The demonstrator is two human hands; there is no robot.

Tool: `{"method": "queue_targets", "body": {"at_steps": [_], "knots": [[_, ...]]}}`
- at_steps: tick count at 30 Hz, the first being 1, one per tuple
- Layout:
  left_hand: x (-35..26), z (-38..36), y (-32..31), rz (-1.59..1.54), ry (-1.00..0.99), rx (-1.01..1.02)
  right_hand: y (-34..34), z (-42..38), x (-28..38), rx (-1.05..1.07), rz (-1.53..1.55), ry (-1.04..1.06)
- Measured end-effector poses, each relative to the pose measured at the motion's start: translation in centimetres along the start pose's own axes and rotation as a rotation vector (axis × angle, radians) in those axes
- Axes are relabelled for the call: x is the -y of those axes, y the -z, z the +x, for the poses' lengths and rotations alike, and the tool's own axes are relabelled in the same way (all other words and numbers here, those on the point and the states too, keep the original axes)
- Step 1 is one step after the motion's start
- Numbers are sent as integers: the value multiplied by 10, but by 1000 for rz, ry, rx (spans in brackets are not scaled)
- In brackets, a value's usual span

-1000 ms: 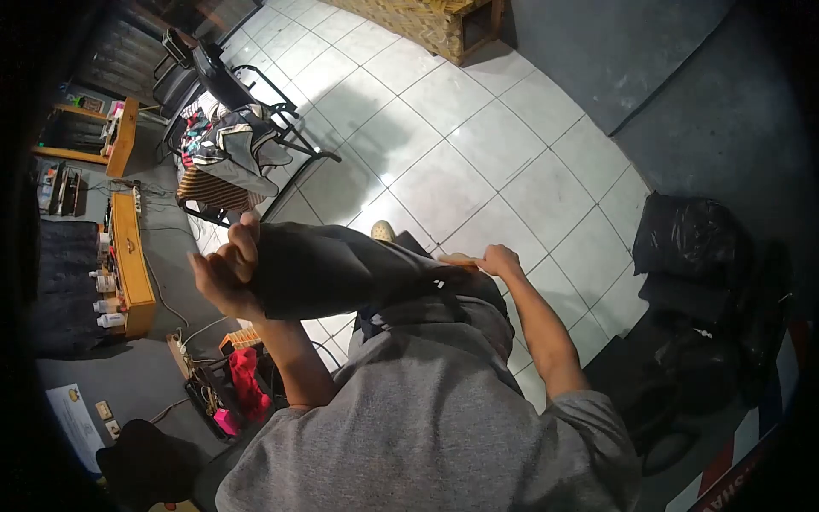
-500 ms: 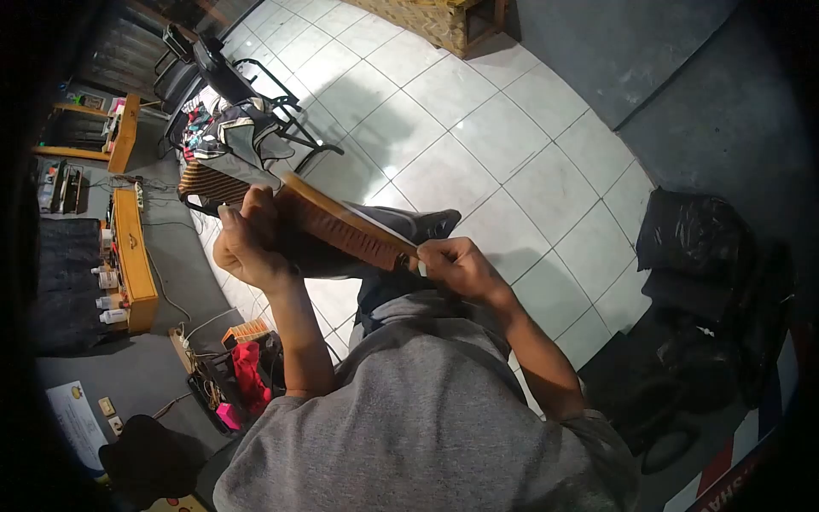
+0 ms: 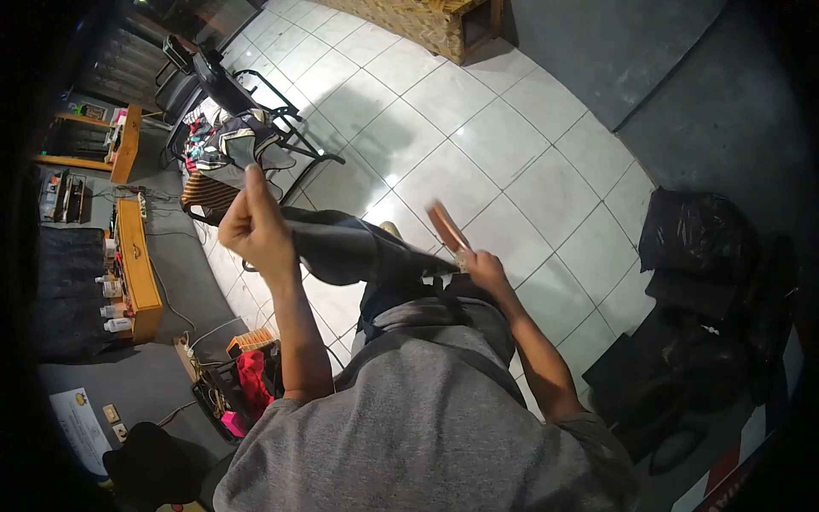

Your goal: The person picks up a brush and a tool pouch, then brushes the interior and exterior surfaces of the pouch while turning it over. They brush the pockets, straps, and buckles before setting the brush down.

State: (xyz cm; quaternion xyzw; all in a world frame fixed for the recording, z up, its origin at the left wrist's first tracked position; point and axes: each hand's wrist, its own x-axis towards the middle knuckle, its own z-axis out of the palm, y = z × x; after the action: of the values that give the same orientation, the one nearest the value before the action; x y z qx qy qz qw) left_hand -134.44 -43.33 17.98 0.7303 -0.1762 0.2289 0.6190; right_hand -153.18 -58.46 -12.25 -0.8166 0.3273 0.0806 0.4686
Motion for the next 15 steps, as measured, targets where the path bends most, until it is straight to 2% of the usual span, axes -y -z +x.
{"method": "queue_targets", "body": {"at_steps": [2, 3, 4, 6, 7, 9, 10, 12, 15], "knots": [[-5, -5, -16, -27, 62, 9, 40, -37, 96, -10, 339, 110], [-3, -5, -22, 28, 9, -8, 52, -55, 134, -23, 419, 188], [-1, -4, -28, 85, -49, -26, 58, -70, 151, 14, 423, 352], [6, -2, -33, 127, -111, -69, 62, -94, 188, -127, 379, 741], [6, -1, -34, 141, -109, -80, 59, -92, 186, -127, 380, 742], [-1, 4, -34, 149, -106, -92, 46, -78, 172, 49, 546, 586], [-8, 8, -31, 96, -53, -103, 38, -63, 158, 17, 465, 501], [-16, 15, -25, 41, -7, -118, 9, -18, 92, -217, 6, 683], [-22, 21, -20, -80, 105, -162, -23, 32, 2, 90, -337, 194]]}}
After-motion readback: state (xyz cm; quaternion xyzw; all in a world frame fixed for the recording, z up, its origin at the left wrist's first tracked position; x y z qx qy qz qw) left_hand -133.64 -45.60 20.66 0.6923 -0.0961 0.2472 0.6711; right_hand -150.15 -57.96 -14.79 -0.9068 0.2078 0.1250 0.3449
